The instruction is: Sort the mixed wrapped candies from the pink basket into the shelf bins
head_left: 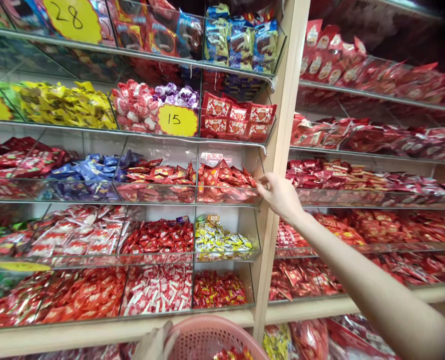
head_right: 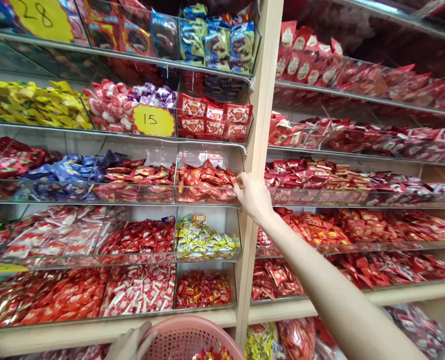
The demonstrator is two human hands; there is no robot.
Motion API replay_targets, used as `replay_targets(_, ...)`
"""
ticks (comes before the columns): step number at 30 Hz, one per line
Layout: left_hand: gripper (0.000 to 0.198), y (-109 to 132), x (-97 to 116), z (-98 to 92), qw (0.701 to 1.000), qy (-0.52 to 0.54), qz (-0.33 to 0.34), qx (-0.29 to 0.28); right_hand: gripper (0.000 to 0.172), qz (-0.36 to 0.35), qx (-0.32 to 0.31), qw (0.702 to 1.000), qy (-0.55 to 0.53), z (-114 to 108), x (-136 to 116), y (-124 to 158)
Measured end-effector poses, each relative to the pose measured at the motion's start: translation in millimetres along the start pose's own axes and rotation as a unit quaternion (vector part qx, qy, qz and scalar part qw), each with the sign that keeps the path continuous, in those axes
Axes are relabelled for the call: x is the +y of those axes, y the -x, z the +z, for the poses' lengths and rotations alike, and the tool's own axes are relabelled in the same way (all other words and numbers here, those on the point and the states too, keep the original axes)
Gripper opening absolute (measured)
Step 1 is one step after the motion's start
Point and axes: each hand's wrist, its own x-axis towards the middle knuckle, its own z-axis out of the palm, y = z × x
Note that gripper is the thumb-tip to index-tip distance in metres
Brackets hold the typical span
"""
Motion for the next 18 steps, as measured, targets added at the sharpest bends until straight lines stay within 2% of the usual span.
replay_targets(3, 0.045, 0.5, 1.0, -0.5, 1.000, -0.005, -0.002, 0.001, 0.022, 0.041, -0.088, 0.988, 0.121, 5.4, -12.7, -36.9)
replay_targets(5, 0.044, 0.1, 2.7, -2.2, 1.000, -0.015, -0.003, 0.001, 0.022, 0.057, -0.114, 0.979, 0.161, 8.8, -20.1, -48.5)
replay_targets(11, 0.045, -0.8, 5.5, -4.1, 0.999, -0.043, 0.005, 0.000, 0.025, 0.091, -0.149, 0.969, 0.174, 20.1, -35.0, -61.5)
replay_targets(18, 0.045, 2.6, 9.4, -10.0, 0.999, -0.044, 0.006, -0.004, 0.030, 0.115, -0.153, 0.968, 0.164, 23.3, -34.8, -63.0)
